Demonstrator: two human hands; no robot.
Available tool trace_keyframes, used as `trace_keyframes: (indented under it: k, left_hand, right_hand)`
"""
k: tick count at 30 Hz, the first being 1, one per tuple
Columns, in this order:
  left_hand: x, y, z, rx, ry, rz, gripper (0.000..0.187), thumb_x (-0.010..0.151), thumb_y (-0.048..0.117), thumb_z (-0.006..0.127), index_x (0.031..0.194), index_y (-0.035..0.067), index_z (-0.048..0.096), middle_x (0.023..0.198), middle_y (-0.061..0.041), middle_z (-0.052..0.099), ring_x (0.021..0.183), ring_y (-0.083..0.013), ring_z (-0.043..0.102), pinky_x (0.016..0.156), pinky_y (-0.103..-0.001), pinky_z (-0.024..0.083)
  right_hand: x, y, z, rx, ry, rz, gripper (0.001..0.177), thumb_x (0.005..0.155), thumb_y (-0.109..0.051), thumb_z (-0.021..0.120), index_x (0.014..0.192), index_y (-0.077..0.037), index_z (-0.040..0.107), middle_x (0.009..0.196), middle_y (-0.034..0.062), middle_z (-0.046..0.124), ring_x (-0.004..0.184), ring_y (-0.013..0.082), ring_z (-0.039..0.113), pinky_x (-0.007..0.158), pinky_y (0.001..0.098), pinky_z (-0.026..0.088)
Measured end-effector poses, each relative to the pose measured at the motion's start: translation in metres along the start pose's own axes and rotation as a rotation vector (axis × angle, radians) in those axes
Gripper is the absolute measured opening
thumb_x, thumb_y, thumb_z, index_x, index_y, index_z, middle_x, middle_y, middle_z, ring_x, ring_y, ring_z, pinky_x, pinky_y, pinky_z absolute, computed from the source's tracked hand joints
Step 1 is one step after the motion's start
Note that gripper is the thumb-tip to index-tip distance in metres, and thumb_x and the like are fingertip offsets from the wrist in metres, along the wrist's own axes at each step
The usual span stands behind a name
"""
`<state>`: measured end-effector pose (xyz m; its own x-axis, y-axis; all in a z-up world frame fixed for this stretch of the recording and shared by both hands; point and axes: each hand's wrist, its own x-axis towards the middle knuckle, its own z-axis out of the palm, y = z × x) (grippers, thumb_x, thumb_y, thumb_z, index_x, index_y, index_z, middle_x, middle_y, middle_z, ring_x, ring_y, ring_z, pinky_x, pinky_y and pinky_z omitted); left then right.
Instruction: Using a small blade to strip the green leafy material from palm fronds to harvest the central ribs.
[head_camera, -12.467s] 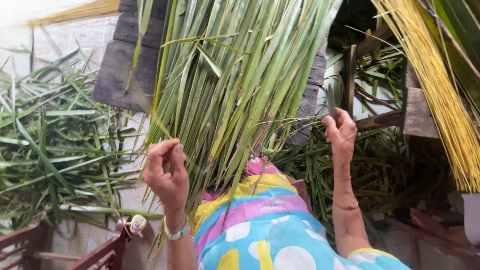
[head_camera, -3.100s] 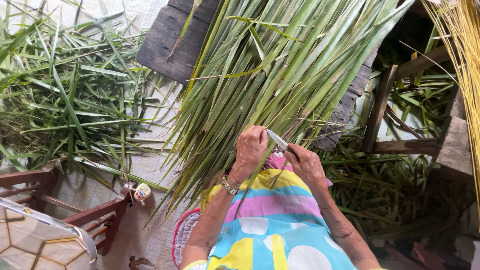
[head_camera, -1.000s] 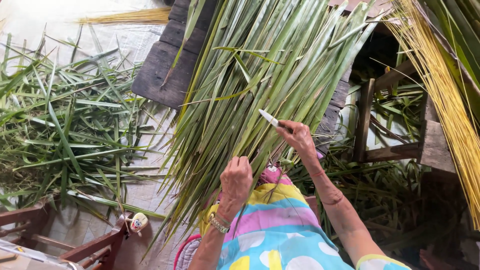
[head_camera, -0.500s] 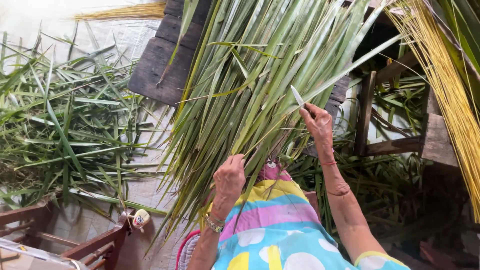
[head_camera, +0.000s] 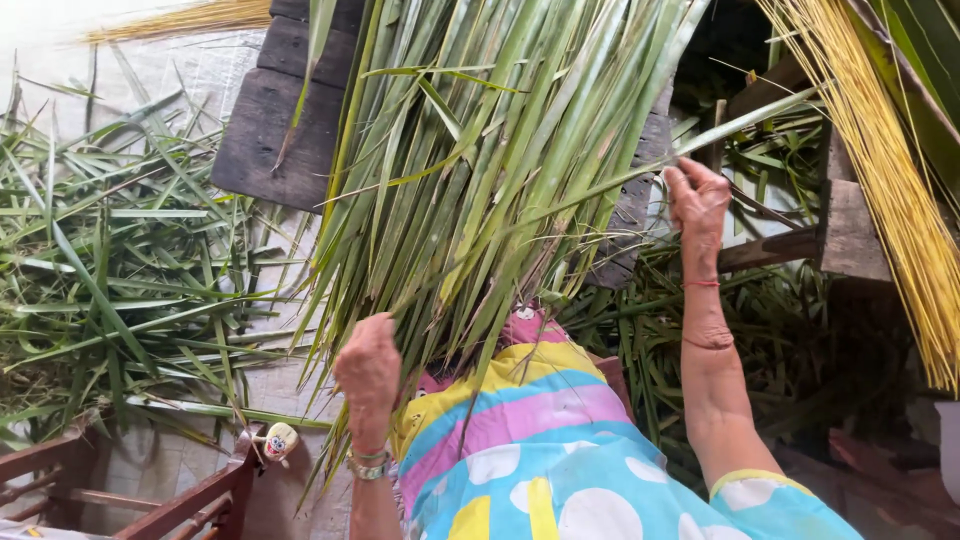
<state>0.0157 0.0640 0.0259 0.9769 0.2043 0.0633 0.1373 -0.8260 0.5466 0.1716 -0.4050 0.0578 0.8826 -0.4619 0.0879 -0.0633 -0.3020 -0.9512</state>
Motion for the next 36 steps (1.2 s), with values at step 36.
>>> trace_keyframes:
  k: [36]
  left_hand:
    - [0.008, 0.22, 0.045, -1.161, -0.072, 0.055, 0.009, 0.097, 0.012, 0.071, 0.092, 0.005, 0.071, 0.072, -0.008, 0.068, 0.069, -0.0112, 0.064, 0.064, -0.028, 0.056]
  right_hand:
    - [-0.133, 0.037, 0.031, 0.434, -0.027, 0.428, 0.018, 0.093, -0.007, 0.074, 0.084, -0.005, 0.058, 0.047, 0.0056, 0.046, 0.026, 0.0109, 0.04, 0.02, 0.0267, 0.031]
